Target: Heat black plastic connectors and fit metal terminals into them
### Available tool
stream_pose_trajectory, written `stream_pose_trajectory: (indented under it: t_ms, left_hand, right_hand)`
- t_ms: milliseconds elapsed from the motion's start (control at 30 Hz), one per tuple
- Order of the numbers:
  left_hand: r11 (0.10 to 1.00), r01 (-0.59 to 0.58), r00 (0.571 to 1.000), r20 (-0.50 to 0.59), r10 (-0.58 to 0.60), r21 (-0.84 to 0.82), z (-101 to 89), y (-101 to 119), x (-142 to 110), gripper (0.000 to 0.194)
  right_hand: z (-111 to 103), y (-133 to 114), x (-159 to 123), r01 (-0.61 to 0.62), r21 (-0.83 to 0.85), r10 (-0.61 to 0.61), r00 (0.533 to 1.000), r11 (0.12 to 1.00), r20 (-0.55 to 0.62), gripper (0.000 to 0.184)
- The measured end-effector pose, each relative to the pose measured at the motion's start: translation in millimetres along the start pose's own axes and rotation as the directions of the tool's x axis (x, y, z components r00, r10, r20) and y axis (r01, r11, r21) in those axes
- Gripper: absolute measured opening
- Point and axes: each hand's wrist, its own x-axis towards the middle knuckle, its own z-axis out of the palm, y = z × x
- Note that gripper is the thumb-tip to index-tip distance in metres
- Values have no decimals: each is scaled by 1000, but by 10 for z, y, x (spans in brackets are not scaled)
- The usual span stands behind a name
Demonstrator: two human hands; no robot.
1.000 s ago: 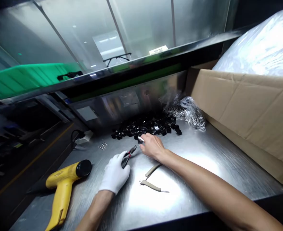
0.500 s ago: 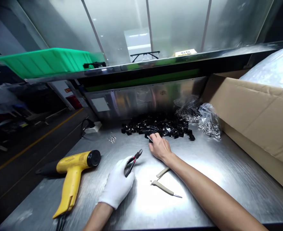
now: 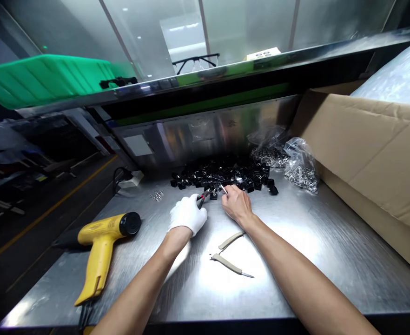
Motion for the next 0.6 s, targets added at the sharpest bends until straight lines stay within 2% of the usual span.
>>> stream_pose_trajectory:
  t_ms: [333, 600]
  left_hand:
    - [993, 20, 999, 34, -24, 117, -28, 147, 40, 40]
    - [994, 18, 999, 45, -23, 107, 88, 180, 177, 36]
  right_hand:
    - [-1, 38, 37, -30, 68, 27, 998, 997, 49, 26]
    - [-10, 44, 33, -37, 127, 29, 998, 991, 61, 26]
